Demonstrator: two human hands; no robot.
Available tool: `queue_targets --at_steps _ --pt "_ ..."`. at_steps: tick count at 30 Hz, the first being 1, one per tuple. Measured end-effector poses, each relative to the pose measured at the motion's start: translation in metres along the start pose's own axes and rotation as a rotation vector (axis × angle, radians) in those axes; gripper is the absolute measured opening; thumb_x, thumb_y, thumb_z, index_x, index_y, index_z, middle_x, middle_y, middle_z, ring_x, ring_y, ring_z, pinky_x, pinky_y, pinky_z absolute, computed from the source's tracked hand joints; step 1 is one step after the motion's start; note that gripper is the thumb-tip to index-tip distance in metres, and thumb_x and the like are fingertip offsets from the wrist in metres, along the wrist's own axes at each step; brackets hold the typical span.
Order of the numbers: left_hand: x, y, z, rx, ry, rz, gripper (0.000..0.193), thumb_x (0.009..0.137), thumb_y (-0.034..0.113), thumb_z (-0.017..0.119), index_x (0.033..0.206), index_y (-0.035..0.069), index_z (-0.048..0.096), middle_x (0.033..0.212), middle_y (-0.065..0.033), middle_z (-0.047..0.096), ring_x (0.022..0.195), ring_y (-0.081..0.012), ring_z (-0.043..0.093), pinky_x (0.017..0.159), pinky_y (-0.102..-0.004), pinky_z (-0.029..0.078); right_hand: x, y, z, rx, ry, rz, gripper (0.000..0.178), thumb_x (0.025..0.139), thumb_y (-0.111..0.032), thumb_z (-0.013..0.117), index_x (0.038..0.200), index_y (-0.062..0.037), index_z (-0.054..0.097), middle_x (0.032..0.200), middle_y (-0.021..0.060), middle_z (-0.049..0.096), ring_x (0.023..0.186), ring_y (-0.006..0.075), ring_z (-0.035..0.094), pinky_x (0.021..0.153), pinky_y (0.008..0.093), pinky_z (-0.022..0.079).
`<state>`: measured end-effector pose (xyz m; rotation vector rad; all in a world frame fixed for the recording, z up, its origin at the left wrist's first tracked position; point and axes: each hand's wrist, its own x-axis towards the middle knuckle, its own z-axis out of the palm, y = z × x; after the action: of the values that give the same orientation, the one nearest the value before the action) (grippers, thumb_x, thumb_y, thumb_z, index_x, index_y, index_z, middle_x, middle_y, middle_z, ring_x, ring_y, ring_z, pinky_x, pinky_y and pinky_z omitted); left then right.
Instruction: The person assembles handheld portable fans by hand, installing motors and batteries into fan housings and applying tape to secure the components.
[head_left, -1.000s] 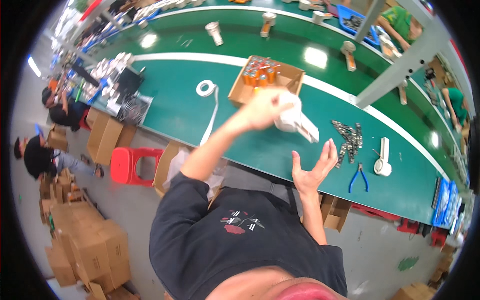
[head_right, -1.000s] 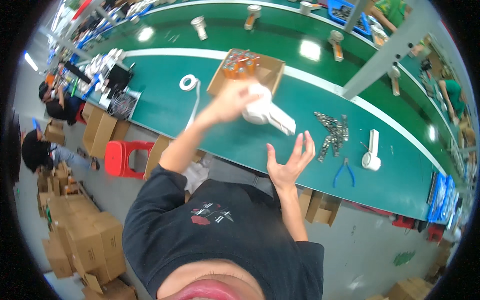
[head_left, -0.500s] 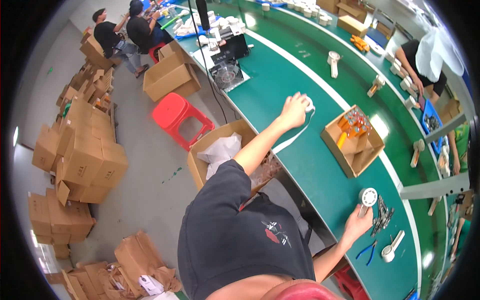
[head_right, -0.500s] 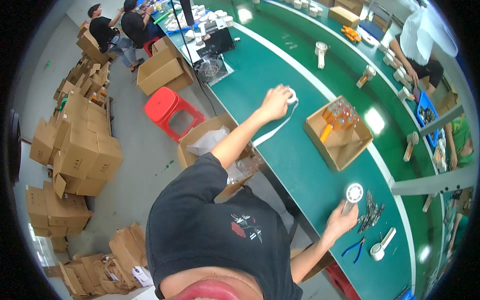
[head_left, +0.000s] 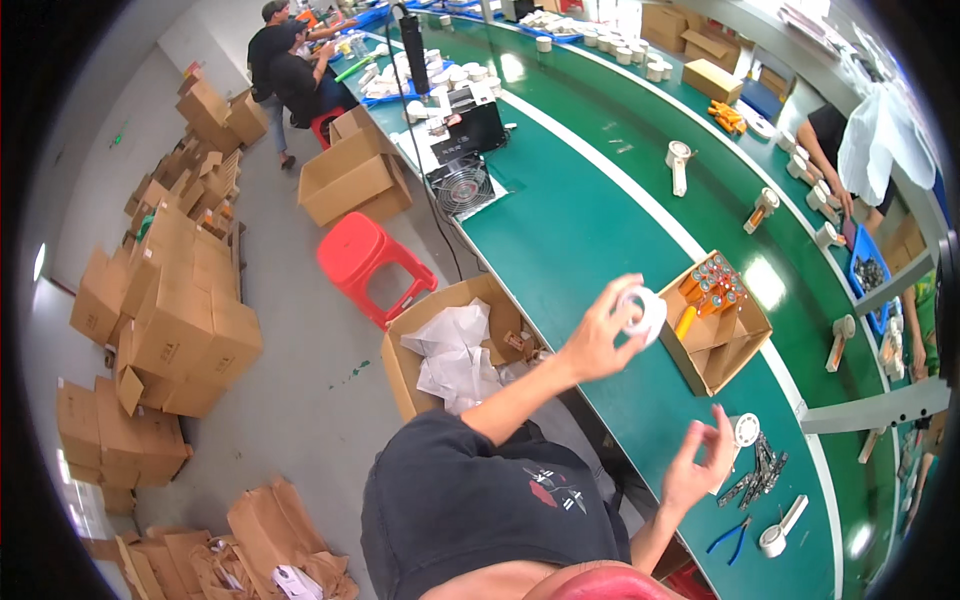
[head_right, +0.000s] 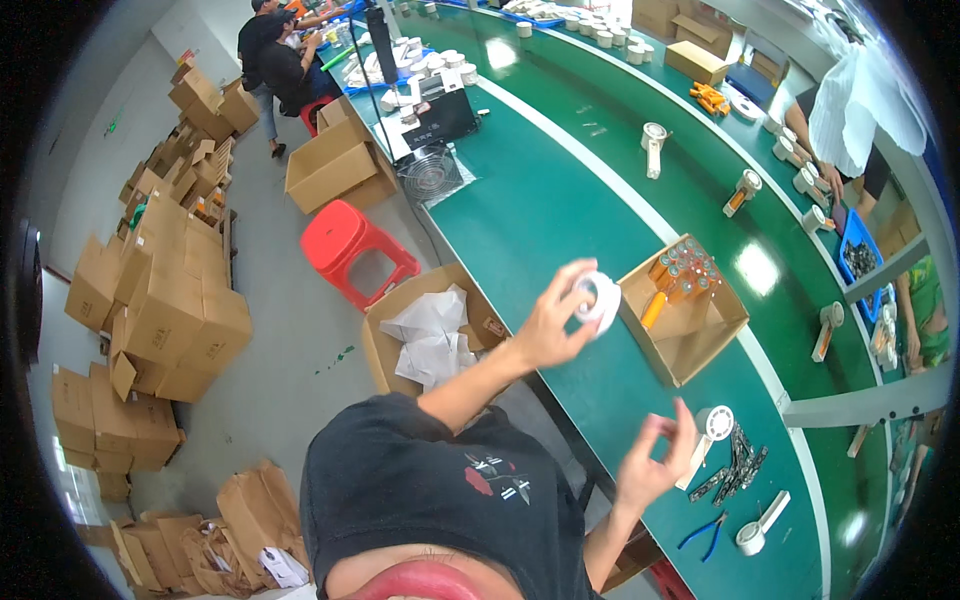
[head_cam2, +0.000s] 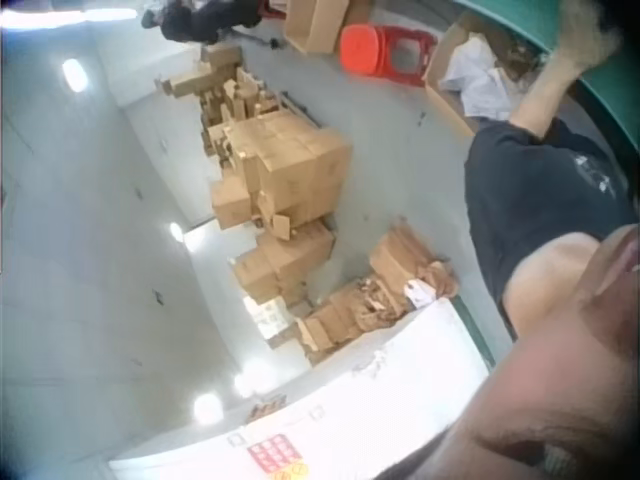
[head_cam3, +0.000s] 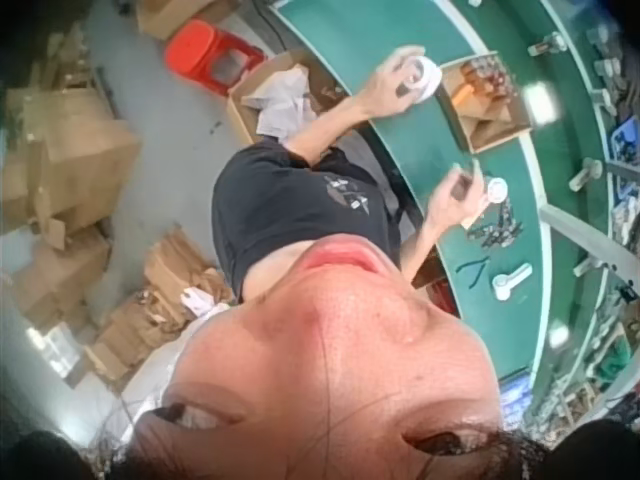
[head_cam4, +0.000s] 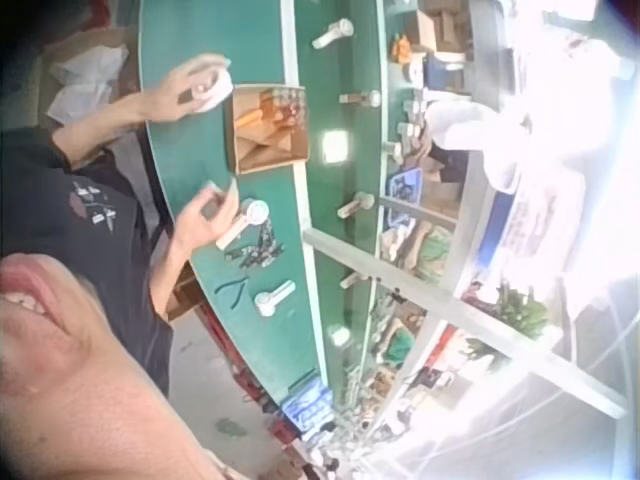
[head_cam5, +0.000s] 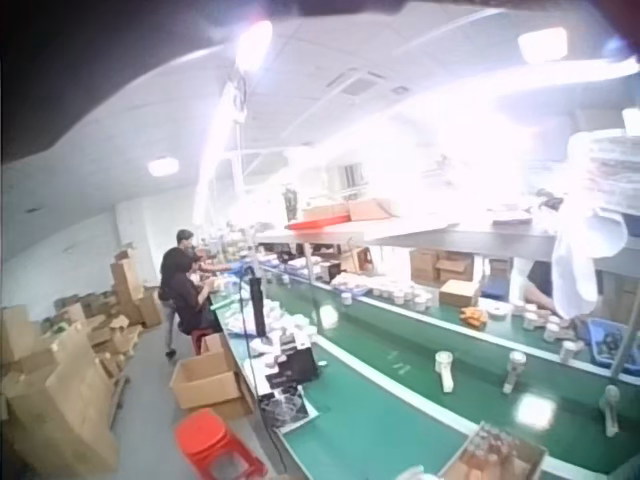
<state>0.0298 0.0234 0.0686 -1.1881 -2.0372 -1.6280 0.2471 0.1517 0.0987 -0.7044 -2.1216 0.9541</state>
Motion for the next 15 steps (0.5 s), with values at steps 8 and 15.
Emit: queue_targets --at_steps 8,15 --pt "-0.013 0.028 0.000 -0.015 -0.301 0.214 0.033 0.076 0.020 0.082 0.093 -0.001 0.062 0.139 -0.0270 0.047 0.126 -0.0442 0.051 0.100 -0.0468 0.048 0.019 -0.021 0.038 0.674 -0.408 0.262 0.034 0.096 -0.002 0.063 0.129 0.0058 0.058 0.101 0.0083 0.069 0.080 0.0103 0.063 0.070 0.0232 0.051" --pt "-0.007 0.020 -0.005 0.023 -0.303 0.167 0.032 0.090 0.021 0.060 0.103 -0.007 0.051 0.138 -0.0349 0.039 0.123 -0.0486 0.043 0.105 -0.0537 0.037 0.021 -0.022 0.039 0.677 -0.356 0.346 0.007 0.095 -0.005 0.067 0.094 0.0016 0.066 0.078 0.0002 0.064 0.064 0.0049 0.057 0.060 0.0190 0.047"
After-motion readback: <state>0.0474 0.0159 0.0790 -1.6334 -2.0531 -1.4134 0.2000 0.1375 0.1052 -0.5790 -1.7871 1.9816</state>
